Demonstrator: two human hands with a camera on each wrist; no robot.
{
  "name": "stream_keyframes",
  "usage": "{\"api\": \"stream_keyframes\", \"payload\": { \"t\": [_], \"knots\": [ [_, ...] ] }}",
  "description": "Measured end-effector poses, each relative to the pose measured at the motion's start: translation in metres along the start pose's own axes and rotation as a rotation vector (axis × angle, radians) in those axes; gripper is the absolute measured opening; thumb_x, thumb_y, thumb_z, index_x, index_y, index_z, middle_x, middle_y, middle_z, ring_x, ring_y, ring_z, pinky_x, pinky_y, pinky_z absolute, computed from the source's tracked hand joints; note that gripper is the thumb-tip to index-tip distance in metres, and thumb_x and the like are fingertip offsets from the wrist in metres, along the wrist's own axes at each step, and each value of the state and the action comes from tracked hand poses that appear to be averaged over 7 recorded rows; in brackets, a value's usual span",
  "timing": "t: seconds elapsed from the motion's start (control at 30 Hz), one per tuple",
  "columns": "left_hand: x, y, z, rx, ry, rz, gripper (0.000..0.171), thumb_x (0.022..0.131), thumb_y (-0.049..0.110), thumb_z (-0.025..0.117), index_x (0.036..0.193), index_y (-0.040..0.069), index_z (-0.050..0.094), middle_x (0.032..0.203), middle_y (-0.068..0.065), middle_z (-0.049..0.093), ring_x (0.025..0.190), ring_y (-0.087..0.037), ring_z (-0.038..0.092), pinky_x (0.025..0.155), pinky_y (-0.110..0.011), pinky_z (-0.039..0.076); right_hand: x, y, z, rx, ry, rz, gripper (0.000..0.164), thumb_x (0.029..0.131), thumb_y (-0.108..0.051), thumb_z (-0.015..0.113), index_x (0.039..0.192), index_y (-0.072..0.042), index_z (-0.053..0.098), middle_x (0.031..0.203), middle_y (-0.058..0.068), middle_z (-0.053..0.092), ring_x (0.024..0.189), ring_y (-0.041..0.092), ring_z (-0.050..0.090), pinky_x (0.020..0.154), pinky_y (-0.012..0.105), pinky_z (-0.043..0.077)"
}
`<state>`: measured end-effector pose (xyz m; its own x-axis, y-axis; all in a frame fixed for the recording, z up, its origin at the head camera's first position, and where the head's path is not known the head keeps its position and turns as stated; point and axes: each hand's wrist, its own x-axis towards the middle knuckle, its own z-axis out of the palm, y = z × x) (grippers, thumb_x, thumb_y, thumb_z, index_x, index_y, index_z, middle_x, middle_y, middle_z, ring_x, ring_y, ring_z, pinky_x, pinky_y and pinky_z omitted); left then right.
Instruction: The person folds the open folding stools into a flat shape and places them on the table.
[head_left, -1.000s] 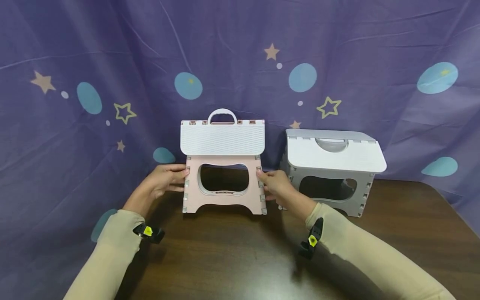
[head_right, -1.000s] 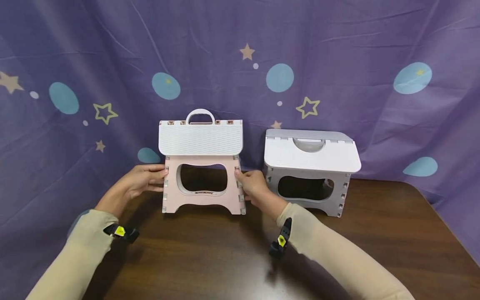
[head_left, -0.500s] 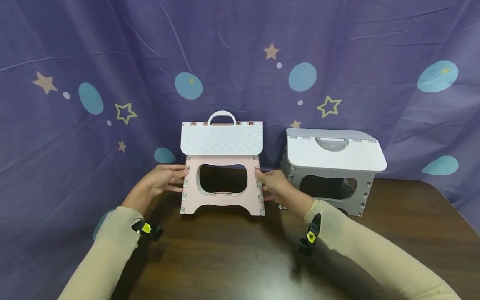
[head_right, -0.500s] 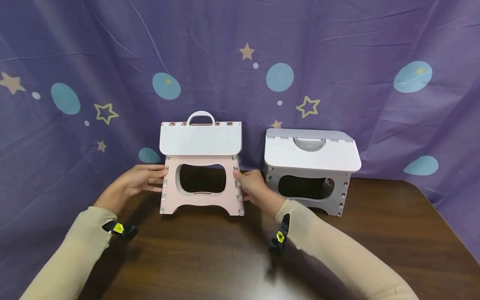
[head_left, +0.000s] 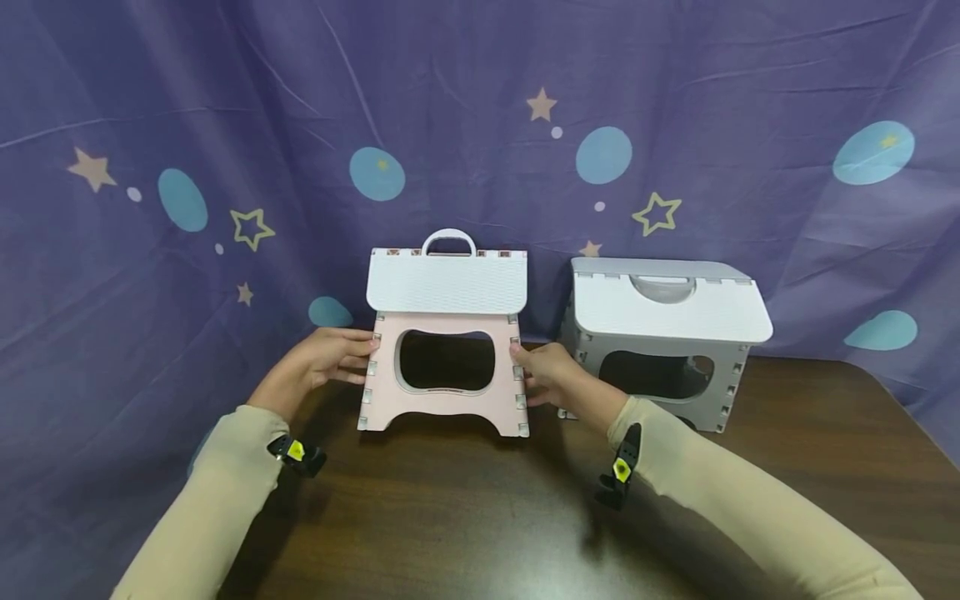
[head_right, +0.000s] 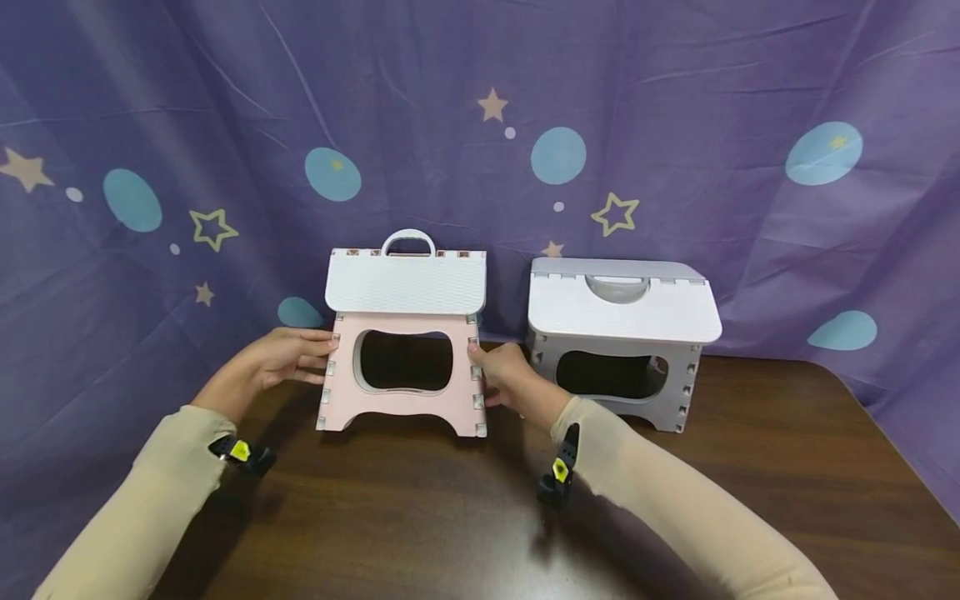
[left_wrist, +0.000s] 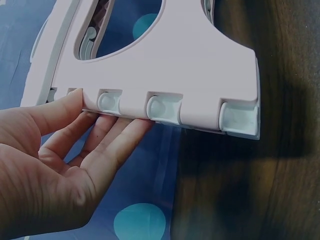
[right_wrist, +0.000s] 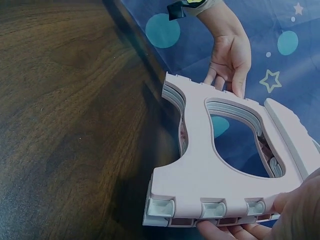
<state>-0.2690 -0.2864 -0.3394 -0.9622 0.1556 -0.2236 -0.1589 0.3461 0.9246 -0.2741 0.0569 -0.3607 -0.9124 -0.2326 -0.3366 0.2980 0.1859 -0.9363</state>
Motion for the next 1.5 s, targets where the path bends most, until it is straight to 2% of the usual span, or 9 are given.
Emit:
{"api": "stream_keyframes", "payload": {
  "t": [0.37,0.7,0.97,1.5],
  "knots": [
    [0.0024,-0.0032,-0.0019,0.007,-0.008,-0.021,0.058,0.106,0.016,0.054,0.151,-0.013,0.033,0.093,0.009,0.072,0.093,-0.01,0.07,0.088,-0.04,0.062,0.0014,0.0003,0.0012,-0.044,-0.008,0.019,0.053,0.109,-0.035,0.048,0.137,0.011,0.048,0.138,0.03,0.057,0.119,0.037,0.065,0.1,0.058,0.054],
    [0.0038,-0.0044,-0.0022,0.004,-0.002,-0.033,0.057,0.106,0.015,0.055,0.151,-0.013,0.035,0.091,0.009,0.072,0.09,-0.01,0.07,0.085,-0.04,0.062,0.0025,0.0019,0.0011,-0.047,-0.022,0.033,0.055,0.109,-0.032,0.048,0.143,0.011,0.041,0.146,0.032,0.049,0.125,0.039,0.06,0.1,0.057,0.054],
    [0.0054,-0.0046,-0.0019,0.017,-0.004,-0.04,0.056,0.106,0.015,0.055,0.15,-0.014,0.035,0.091,0.009,0.072,0.089,-0.01,0.071,0.086,-0.04,0.062,0.0024,0.0016,0.0009,-0.053,-0.041,0.045,0.052,0.109,-0.032,0.049,0.14,0.01,0.047,0.143,0.031,0.052,0.12,0.037,0.063,0.099,0.056,0.056],
    [0.0093,-0.0084,-0.0016,0.024,0.023,-0.069,0.055,0.104,0.013,0.058,0.148,-0.014,0.04,0.086,0.009,0.072,0.083,-0.008,0.072,0.085,-0.038,0.063,0.0078,0.0034,0.0001,-0.033,-0.079,0.08,0.054,0.108,-0.03,0.049,0.143,0.011,0.041,0.15,0.032,0.043,0.128,0.041,0.057,0.102,0.057,0.053]
  ]
}}
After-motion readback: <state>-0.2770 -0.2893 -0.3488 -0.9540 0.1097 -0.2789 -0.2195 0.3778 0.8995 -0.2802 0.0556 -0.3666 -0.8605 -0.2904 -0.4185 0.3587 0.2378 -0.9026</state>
